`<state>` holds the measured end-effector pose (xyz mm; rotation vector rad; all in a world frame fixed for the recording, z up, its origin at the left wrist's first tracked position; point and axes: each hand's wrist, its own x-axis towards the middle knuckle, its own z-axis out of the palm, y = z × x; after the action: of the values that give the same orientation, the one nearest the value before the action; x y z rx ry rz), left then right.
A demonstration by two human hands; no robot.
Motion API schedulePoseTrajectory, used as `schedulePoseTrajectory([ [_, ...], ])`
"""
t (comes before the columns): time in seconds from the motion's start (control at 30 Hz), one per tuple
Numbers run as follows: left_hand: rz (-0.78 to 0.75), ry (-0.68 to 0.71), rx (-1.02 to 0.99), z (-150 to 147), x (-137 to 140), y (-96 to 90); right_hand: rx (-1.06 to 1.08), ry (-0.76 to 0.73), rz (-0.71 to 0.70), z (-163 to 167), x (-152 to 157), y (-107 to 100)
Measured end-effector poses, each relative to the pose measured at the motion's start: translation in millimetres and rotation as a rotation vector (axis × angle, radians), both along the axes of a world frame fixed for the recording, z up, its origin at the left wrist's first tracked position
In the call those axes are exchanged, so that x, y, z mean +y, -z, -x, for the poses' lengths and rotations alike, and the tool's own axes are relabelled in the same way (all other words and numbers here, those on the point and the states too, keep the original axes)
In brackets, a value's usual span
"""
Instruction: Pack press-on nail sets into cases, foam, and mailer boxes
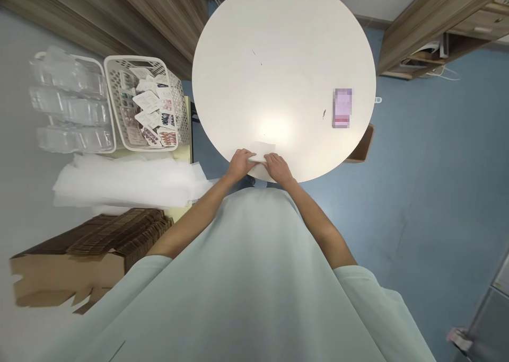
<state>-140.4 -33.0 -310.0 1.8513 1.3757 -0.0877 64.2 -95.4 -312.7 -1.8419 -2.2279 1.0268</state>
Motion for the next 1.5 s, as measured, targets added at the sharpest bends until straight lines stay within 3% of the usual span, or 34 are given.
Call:
schedulePoseTrajectory([
  [0.23, 0.101, -0.177, 0.236, -28.4, 14.7, 0.3, -0.072, 0.186, -0.033, 6.9, 37.1, -5.4],
  [0.5, 0.164, -0.287, 0.271, -32.8, 9.0, 3.2, -0.075, 0.164, 0.011, 12.2, 64.7, 3.3],
  [0.67, 0.180, -0.320, 0.270, -21.5, -2.6, 4.4, -0.063, 0.128, 0.096, 16.2, 58.4, 7.6],
  [0.9, 0.164, -0.426, 0.216, -8.9, -11.8, -4.7, -0.025, 0.329, 0.253, 13.2, 15.5, 2.0],
  [1.03, 0.221, -0.374, 0.173, -6.5, -17.2, -10.0, -0.012, 0.473, 0.338, 27.8, -8.7, -0.5],
  [1.13, 0.196, -0.272, 0.153, 3.0, -20.8, -11.6, -0.004, 0.506, 0.342, 45.5, -10.3, 0.3],
  [1.5, 0.117, -0.186, 0.200, 82.6, 2.3, -25.4, 0.030, 0.493, 0.309, 123.4, 53.6, 6.0],
])
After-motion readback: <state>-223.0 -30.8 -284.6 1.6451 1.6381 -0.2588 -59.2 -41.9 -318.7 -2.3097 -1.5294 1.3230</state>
